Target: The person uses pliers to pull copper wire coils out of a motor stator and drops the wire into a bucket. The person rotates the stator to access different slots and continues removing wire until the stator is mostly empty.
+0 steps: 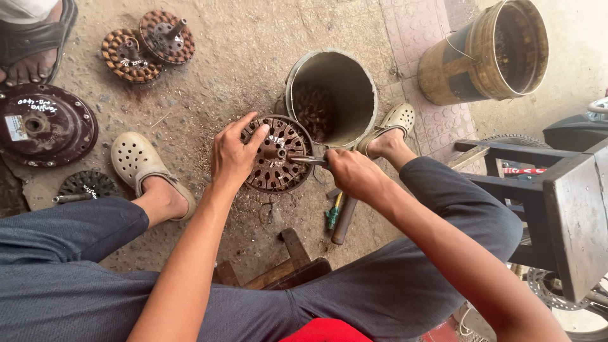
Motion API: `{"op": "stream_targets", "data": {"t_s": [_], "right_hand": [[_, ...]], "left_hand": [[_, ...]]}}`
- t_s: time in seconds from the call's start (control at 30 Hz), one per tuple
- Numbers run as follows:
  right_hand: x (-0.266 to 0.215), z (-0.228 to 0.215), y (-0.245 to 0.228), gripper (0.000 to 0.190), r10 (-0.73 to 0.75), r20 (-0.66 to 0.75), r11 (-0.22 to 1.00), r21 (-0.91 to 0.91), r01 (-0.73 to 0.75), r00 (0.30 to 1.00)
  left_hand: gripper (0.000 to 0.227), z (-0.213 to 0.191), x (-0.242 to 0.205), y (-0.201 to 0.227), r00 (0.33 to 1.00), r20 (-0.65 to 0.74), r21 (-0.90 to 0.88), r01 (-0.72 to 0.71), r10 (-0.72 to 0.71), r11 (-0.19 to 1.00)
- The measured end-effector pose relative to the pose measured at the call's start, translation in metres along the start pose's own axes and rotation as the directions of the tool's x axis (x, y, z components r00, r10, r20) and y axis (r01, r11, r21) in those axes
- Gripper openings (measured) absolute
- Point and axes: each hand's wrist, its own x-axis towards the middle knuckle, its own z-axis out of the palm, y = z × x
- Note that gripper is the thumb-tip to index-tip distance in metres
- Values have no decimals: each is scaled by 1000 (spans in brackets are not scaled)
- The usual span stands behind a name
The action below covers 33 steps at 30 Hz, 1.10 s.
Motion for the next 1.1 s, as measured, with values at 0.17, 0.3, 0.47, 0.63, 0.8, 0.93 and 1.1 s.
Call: {"op": "stream_targets", "data": {"t_s": [0.17,0.3,0.47,0.63,0.8,0.93,1.1], "right_hand": [[0,4,-18,12,118,42,987,-114,-113,992],[-5,5,-7,11,31,-133,993,-112,-47,991],[4,27,4,17,40,-204,994,-91,-60,978],[14,29,3,13,92,-124,995,49,-86,988],[-10,33,-26,25,228,449,378,777,-503,864],[-22,29,-31,30,-276,451,-447,721,-529,849],[-31,13,-26,28,-305,354,-427,778,-460,884]], "left_hand": [[58,-1,0,-9,999,-12,-28,-33,33,999],[57,8,3,1,964,129,5,232,-231,973],[54,4,3,2,999,-3,-81,43,-43,996],[57,-2,9,4,999,9,-78,46,-45,996],[58,1,7,0,998,-9,-65,53,-54,996],[59,-3,4,-3,1000,13,-64,18,-17,998],[61,-3,3,3,998,49,-93,34,-29,995]]}}
